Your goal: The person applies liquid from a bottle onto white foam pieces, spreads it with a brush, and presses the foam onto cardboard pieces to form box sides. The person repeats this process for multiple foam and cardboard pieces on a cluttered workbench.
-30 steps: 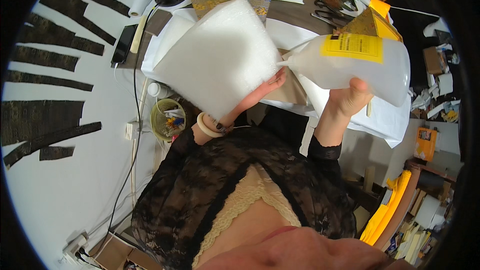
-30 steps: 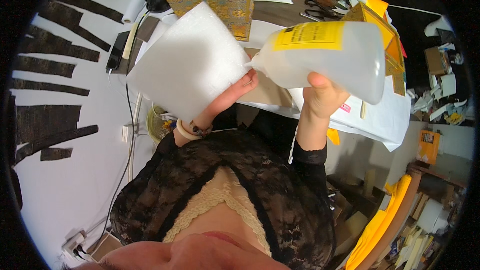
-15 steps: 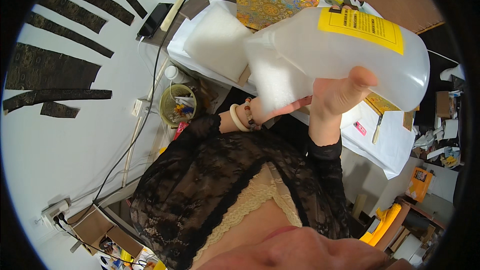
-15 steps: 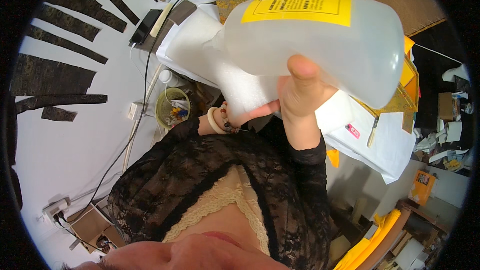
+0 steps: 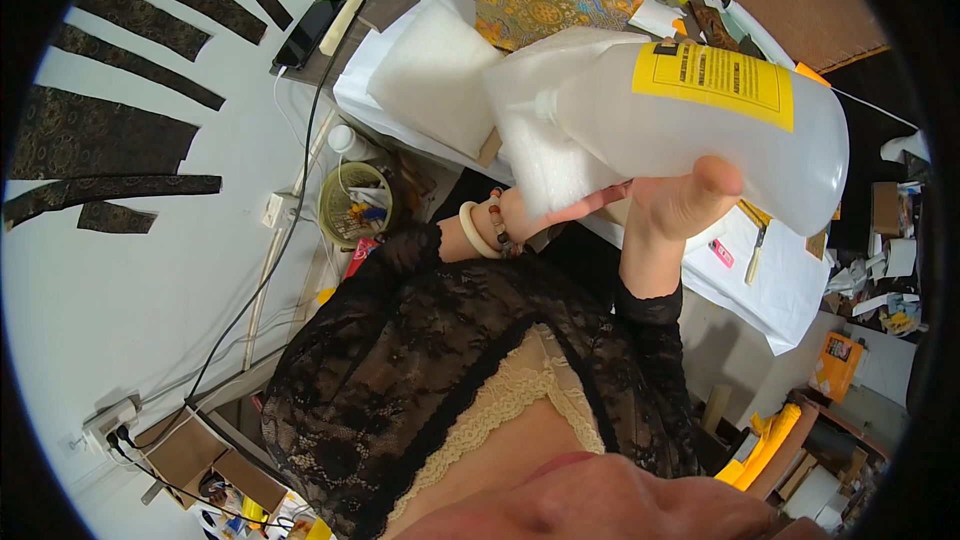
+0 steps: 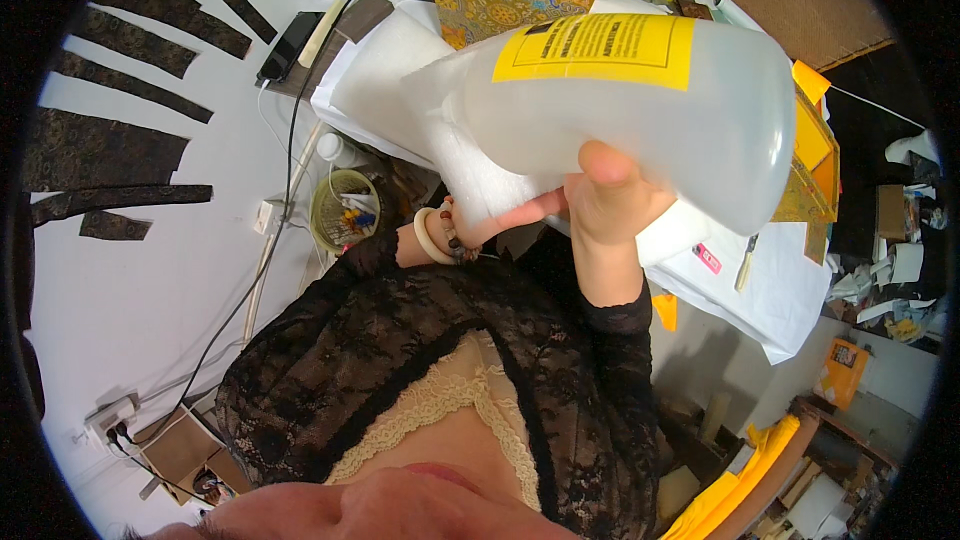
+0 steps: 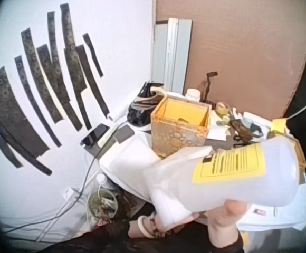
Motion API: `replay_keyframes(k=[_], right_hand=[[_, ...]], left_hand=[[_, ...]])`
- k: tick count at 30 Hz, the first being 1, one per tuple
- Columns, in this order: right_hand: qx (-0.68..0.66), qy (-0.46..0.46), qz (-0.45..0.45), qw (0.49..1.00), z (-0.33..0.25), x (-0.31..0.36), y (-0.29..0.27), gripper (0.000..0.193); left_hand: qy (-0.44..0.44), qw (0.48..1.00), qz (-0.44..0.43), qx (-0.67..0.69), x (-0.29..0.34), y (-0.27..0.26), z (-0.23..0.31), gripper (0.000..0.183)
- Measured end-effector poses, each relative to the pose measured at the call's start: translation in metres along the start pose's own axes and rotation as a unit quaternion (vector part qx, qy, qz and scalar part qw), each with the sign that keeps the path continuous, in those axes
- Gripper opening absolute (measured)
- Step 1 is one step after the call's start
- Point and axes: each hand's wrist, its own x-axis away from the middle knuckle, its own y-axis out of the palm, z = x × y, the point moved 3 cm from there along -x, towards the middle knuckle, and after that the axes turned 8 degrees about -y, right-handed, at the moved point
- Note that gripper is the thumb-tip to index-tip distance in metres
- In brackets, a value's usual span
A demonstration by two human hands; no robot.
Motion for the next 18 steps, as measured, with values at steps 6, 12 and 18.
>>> replay_keyframes(k=[6,12,18], right_hand=[[0.122,-0.011,-0.028,0.992,-0.002,0.01,-0.02,0.099],[0.148,-0.002,-0.036,0.988,-0.006,0.02,-0.032,0.1],[0.156,0.013,-0.076,0.985,-0.011,0.037,-0.051,0.097]], left_hand=[[0.052,0.985,-0.047,-0.159,0.012,-0.016,0.004,0.049],[0.19,0.83,-0.021,-0.524,0.013,-0.057,0.01,0.045],[0.216,0.751,-0.037,-0.623,0.014,-0.061,0.017,0.047]])
